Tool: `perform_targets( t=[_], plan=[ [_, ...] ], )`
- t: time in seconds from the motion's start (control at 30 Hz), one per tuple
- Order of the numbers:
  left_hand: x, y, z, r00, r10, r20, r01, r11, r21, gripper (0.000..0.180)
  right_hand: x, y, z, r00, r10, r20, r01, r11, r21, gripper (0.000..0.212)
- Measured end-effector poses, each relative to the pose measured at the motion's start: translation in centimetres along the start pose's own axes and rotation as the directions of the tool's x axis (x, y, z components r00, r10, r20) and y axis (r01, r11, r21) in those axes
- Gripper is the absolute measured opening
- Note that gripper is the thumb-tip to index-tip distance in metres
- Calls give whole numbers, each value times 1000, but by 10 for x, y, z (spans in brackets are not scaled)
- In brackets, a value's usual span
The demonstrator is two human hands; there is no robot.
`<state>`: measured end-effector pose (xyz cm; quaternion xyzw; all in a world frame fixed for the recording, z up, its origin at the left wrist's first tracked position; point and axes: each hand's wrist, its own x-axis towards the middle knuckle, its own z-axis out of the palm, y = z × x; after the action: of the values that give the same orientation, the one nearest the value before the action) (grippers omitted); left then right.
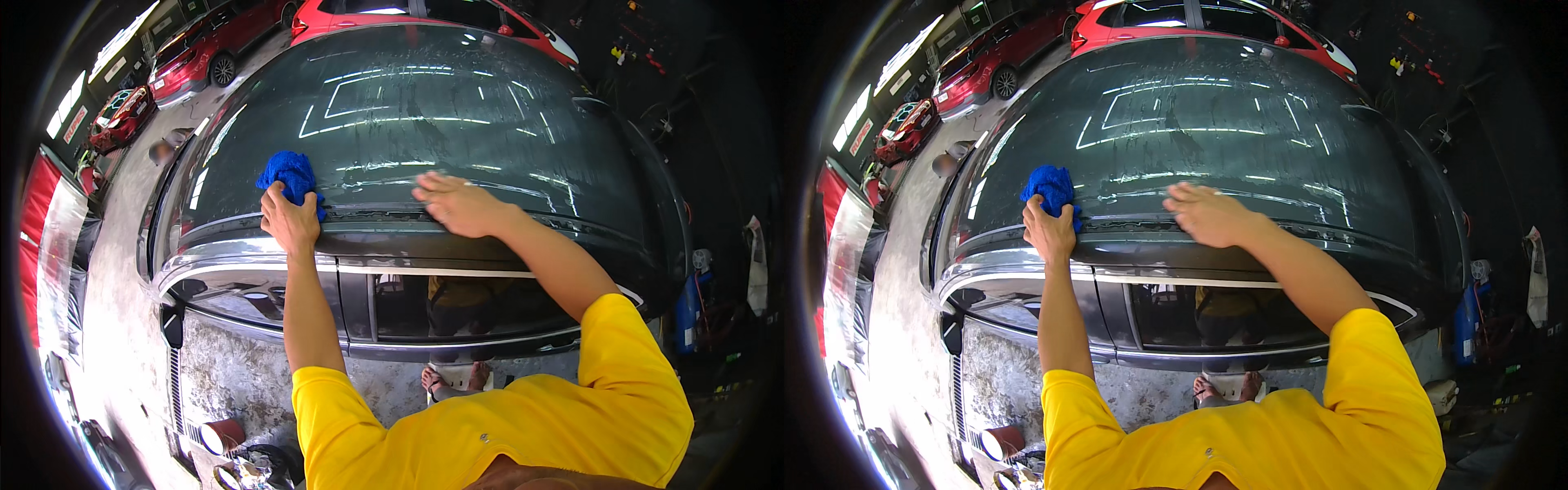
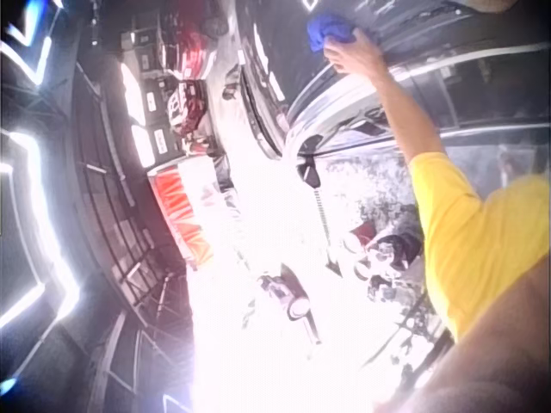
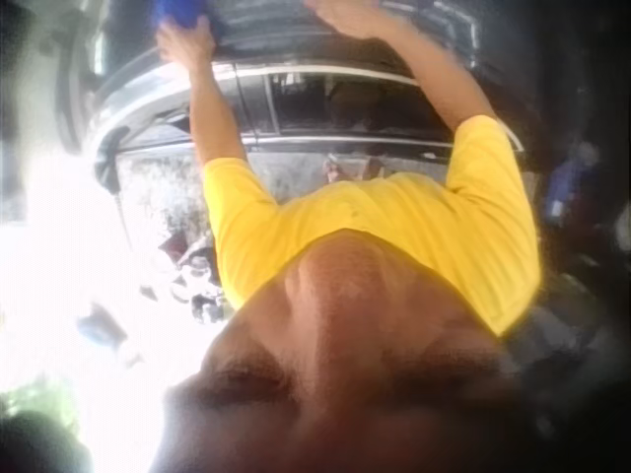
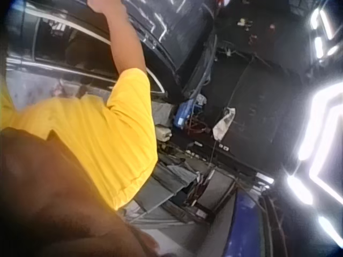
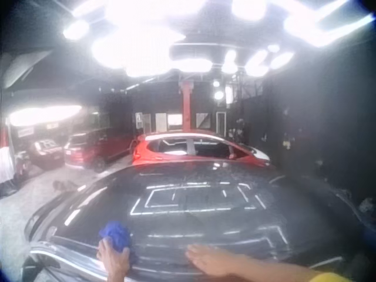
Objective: The person scrapes a white residue off a car's windshield using a small green scraper and wipes the surface with a blue cloth. They repeatedly alternate between scraping and wiping to remove the substance from the glass.
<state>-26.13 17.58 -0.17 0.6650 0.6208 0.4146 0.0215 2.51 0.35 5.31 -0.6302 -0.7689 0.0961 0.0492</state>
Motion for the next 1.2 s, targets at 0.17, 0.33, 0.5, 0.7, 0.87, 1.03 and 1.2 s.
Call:
perform_targets(
  t=[0.17,0.33,0.5,0.7,0.87,1.03,1.2],
  plan=[
    [22,29,-11,994,-107,-13,98,946,-311,55,-106,42,-28,923,368,-114,-157,631,760,46],
    [0,138,-3,999,34,6,-23,778,-628,58,-148,29,-26,829,535,-165,108,136,985,49],
    [-76,181,-15,977,210,31,-151,790,-594,56,-158,4,-28,799,554,-235,278,7,961,49],
    [-178,152,-65,551,371,747,653,366,-663,46,-119,-31,-20,864,417,-282,415,-274,868,47],
    [-177,119,-55,604,312,734,764,37,-645,45,-68,-63,6,881,379,-282,163,315,935,43],
    [-101,51,-77,893,-156,422,450,317,-835,50,14,-32,-35,787,118,-605,-149,989,-1,48],
    [-36,-5,-37,975,-174,141,218,592,-776,54,88,17,1,913,-36,-406,-77,963,-259,47]
  ],
)
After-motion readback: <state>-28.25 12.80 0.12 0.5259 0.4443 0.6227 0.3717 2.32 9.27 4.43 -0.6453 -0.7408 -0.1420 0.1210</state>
